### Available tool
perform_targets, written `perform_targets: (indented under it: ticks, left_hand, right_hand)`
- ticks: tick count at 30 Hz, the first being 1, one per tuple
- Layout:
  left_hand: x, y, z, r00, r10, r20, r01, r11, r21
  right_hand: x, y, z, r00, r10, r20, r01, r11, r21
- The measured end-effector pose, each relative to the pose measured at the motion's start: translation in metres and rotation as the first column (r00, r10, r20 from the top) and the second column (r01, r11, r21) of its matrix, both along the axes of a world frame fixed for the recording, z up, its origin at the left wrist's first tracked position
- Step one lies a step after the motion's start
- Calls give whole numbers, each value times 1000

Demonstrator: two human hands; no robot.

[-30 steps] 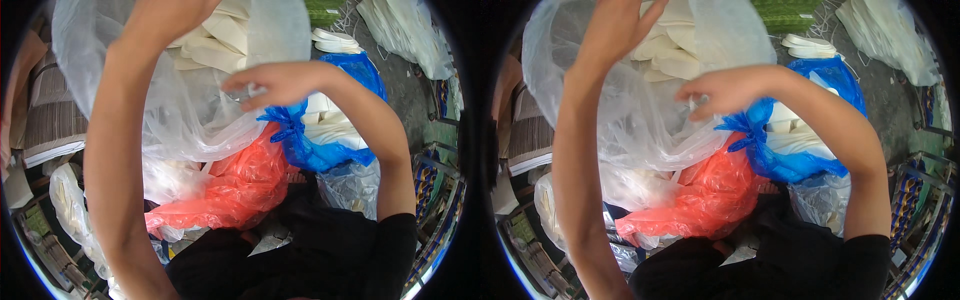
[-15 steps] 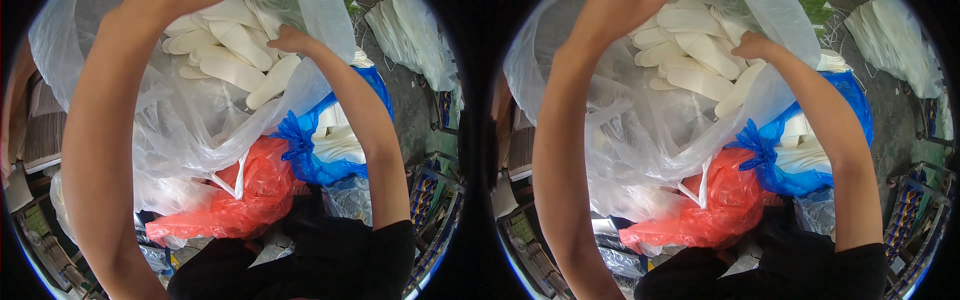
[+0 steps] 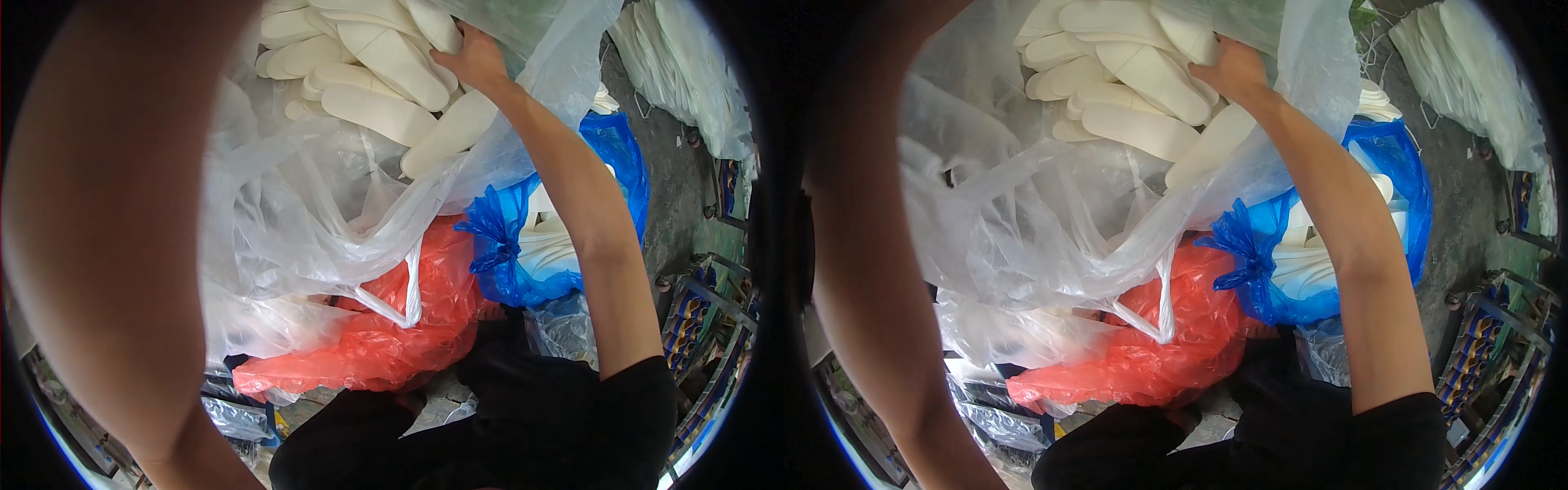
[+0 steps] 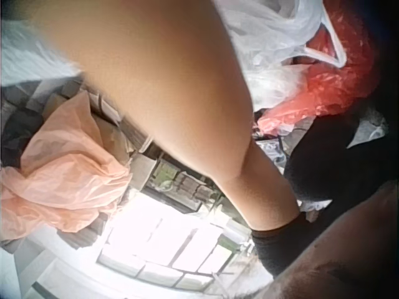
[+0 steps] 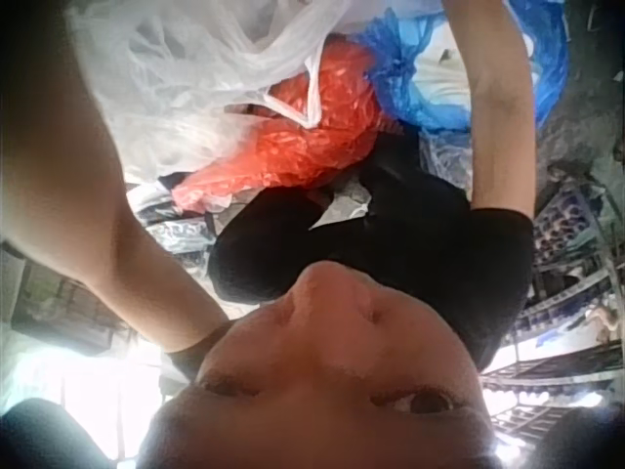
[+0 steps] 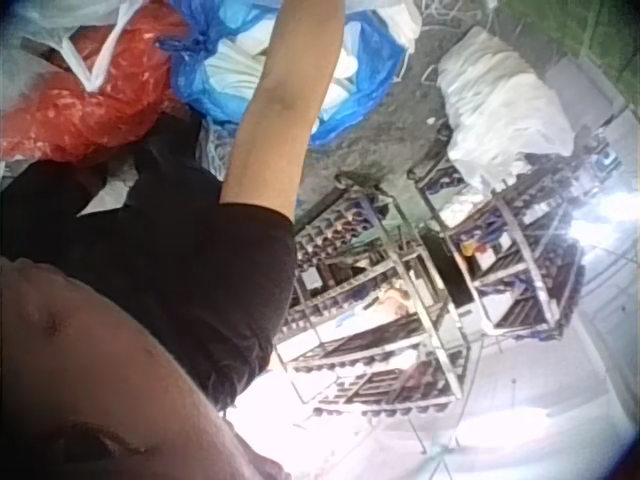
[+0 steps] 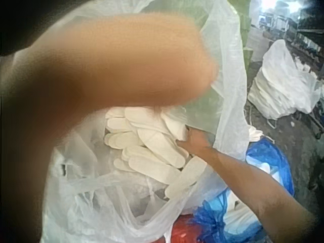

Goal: The person sits on the floor in a cluttered storage area and sorts white shoe insoles. They repeatedly pick up handfuls of insoles from a large white plastic bag and transfer them into a smaller blue plastic bag. The person also briefly handles a smartphone at the beginning of the clip.

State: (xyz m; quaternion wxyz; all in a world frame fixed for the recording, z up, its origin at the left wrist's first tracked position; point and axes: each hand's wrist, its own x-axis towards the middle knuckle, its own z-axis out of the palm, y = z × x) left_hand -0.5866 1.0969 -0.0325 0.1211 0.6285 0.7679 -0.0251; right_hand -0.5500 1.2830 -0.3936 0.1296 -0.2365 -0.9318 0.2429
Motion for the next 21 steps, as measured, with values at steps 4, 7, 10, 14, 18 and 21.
perform_targets:
  ticks: [4, 7, 10, 14, 18, 21]
  left_hand:
    - [-4, 5, -17, 973, 180, 145, -47, 768, -638]
    - [-44, 18, -138, 973, 208, -101, -228, 793, -565]
    - [-131, -34, -212, 960, 137, -244, -116, 988, 100]
    - [-134, -25, -271, 923, 226, -313, -127, 943, 306]
    - [-142, -1, -256, 916, 287, -280, -287, 957, 41]
    - [-116, -10, -232, 873, 281, -400, -348, 932, -105]
  right_hand:
    - [-11, -3, -27, 975, 98, -201, -103, 995, -14]
    - [2, 29, -23, 1000, -22, 18, 23, 993, -113]
    - [-24, 8, 2, 981, 181, 74, -148, 935, -323]
    - [-6, 27, 0, 958, 255, 133, -161, 858, -487]
    - [6, 24, 17, 938, 293, 187, -161, 844, -512]
    - [4, 17, 24, 914, 369, 169, -220, 800, -558]
